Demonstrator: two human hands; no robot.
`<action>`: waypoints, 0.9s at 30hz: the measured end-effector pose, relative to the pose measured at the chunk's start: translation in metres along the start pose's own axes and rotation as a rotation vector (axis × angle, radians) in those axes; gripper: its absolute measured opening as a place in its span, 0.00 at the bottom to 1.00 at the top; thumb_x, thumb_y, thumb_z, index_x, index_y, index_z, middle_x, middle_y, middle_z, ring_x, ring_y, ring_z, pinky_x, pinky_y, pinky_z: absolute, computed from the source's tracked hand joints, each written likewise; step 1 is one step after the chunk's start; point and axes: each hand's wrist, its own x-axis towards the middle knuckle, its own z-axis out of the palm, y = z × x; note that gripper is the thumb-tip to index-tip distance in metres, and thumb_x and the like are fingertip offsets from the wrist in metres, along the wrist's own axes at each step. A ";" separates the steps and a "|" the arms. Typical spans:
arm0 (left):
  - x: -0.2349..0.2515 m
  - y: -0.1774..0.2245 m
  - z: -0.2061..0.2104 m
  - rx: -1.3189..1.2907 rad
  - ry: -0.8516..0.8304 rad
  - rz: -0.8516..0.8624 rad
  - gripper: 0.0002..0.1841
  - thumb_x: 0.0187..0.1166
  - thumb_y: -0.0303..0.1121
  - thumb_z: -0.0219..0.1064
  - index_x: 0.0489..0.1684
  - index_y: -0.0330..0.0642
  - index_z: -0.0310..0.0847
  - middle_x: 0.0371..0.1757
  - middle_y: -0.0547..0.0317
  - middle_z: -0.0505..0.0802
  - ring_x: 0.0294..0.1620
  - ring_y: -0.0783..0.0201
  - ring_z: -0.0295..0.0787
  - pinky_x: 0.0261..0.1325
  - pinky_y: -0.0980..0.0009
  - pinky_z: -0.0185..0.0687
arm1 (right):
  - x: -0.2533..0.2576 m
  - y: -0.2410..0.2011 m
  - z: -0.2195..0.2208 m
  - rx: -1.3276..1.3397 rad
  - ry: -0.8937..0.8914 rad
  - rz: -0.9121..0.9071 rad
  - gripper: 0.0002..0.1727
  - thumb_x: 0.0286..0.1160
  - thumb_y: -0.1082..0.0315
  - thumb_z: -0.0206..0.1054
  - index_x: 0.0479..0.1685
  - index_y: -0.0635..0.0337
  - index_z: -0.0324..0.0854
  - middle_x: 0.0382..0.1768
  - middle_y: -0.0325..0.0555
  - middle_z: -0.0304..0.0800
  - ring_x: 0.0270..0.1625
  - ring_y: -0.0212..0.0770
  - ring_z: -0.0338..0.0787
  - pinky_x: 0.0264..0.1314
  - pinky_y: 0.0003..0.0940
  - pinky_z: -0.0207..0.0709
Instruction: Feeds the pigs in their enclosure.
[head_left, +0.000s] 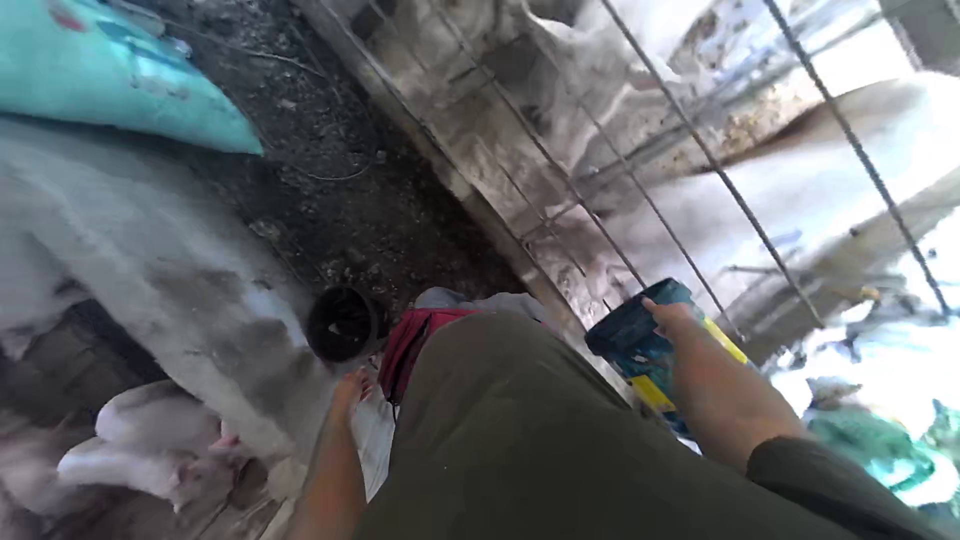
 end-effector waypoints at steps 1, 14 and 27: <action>0.009 0.010 -0.014 -0.029 0.006 0.014 0.24 0.94 0.45 0.53 0.75 0.34 0.74 0.62 0.39 0.88 0.54 0.53 0.89 0.57 0.55 0.85 | -0.011 -0.021 0.000 0.040 -0.007 -0.015 0.44 0.77 0.40 0.71 0.77 0.73 0.72 0.73 0.71 0.78 0.72 0.65 0.84 0.70 0.64 0.80; 0.072 0.319 -0.140 -0.185 0.031 0.361 0.23 0.92 0.46 0.56 0.73 0.38 0.77 0.63 0.47 0.91 0.55 0.57 0.94 0.59 0.59 0.90 | -0.112 -0.383 0.025 0.516 -0.254 -0.239 0.38 0.82 0.44 0.67 0.84 0.59 0.65 0.70 0.57 0.82 0.64 0.51 0.89 0.61 0.50 0.87; 0.126 0.482 -0.268 -0.321 0.176 -0.179 0.25 0.96 0.44 0.48 0.75 0.30 0.73 0.64 0.37 0.87 0.51 0.55 0.87 0.57 0.57 0.82 | -0.277 -0.972 0.146 0.369 -0.460 -0.728 0.39 0.69 0.50 0.79 0.77 0.61 0.72 0.57 0.61 0.90 0.53 0.55 0.93 0.54 0.58 0.89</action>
